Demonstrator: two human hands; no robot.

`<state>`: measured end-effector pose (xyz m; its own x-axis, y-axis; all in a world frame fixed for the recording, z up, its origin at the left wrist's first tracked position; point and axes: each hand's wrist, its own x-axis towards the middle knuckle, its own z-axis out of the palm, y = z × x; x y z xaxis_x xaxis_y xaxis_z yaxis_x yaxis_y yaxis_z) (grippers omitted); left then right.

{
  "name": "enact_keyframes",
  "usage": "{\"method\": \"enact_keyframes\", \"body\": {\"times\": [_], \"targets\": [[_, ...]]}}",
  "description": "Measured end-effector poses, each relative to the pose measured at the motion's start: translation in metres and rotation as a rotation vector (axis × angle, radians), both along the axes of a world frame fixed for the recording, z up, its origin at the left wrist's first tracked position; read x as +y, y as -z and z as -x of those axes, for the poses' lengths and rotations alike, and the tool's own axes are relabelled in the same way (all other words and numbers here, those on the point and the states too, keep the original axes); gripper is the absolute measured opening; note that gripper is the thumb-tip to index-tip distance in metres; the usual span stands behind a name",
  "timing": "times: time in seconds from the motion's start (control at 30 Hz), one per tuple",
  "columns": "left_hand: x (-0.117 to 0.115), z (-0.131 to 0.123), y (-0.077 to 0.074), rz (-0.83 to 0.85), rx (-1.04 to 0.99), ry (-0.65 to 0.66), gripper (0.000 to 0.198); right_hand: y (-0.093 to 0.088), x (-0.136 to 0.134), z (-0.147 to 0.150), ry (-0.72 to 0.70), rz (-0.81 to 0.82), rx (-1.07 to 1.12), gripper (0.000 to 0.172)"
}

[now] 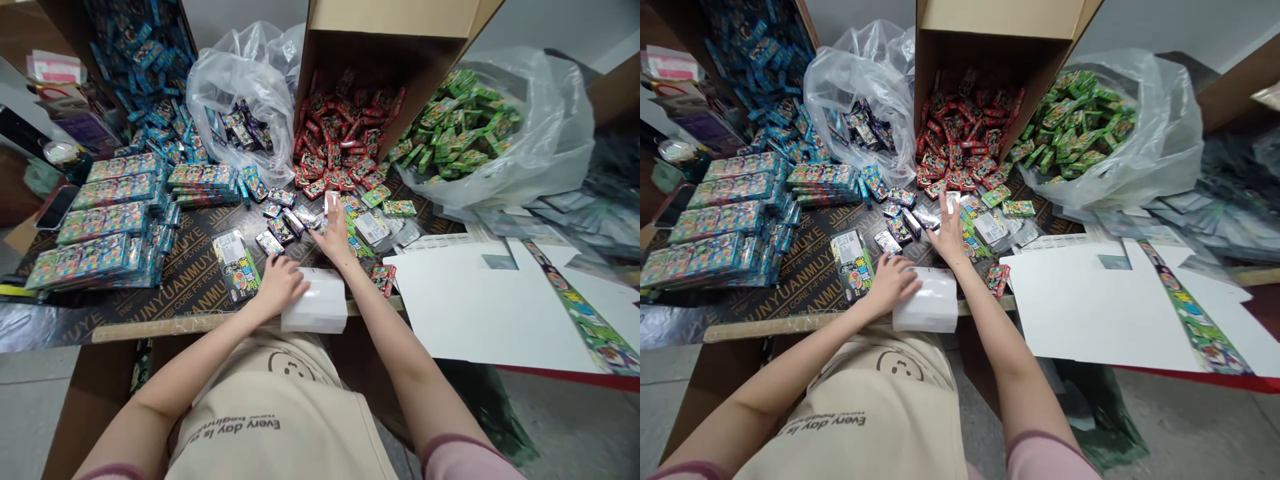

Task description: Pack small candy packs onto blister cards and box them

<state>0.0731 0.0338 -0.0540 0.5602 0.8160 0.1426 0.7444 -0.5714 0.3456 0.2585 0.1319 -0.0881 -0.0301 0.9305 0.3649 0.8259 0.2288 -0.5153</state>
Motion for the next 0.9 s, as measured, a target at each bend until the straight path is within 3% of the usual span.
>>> {"method": "enact_keyframes", "body": {"times": [0.1, 0.23, 0.37, 0.5, 0.57, 0.63, 0.73, 0.8, 0.9], "targets": [[-0.010, -0.004, 0.010, 0.019, 0.126, 0.085, 0.036, -0.003, 0.019, 0.014, -0.049, 0.078, -0.087, 0.088], [0.003, -0.007, 0.027, 0.003, 0.207, 0.022, 0.057, -0.017, 0.027, 0.018, 0.037, 0.100, -0.107, 0.087], [0.021, -0.008, 0.034, -0.008, 0.207, -0.111, 0.060, -0.035, -0.005, 0.010, 0.121, -0.062, -0.047, 0.093], [0.023, 0.001, 0.021, -0.020, 0.065, -0.119, 0.034, -0.027, -0.058, 0.008, 0.094, -0.041, -0.035, 0.088], [0.029, 0.022, 0.011, -0.041, -0.035, -0.194, 0.026, -0.020, -0.079, 0.007, 0.095, -0.005, -0.005, 0.086], [0.041, 0.055, 0.003, -0.074, -0.074, -0.401, 0.031, -0.018, -0.090, 0.004, 0.123, -0.027, 0.095, 0.089], [0.063, 0.112, -0.001, 0.022, 0.022, -0.680, 0.069, -0.028, -0.090, 0.007, 0.133, -0.067, 0.378, 0.087], [0.073, 0.140, 0.001, 0.164, 0.075, -0.671, 0.068, -0.038, -0.083, 0.018, 0.065, -0.012, 0.624, 0.079], [0.079, 0.156, 0.005, 0.232, 0.059, -0.592, 0.053, -0.051, -0.071, 0.042, -0.086, 0.148, 0.926, 0.067]]}}
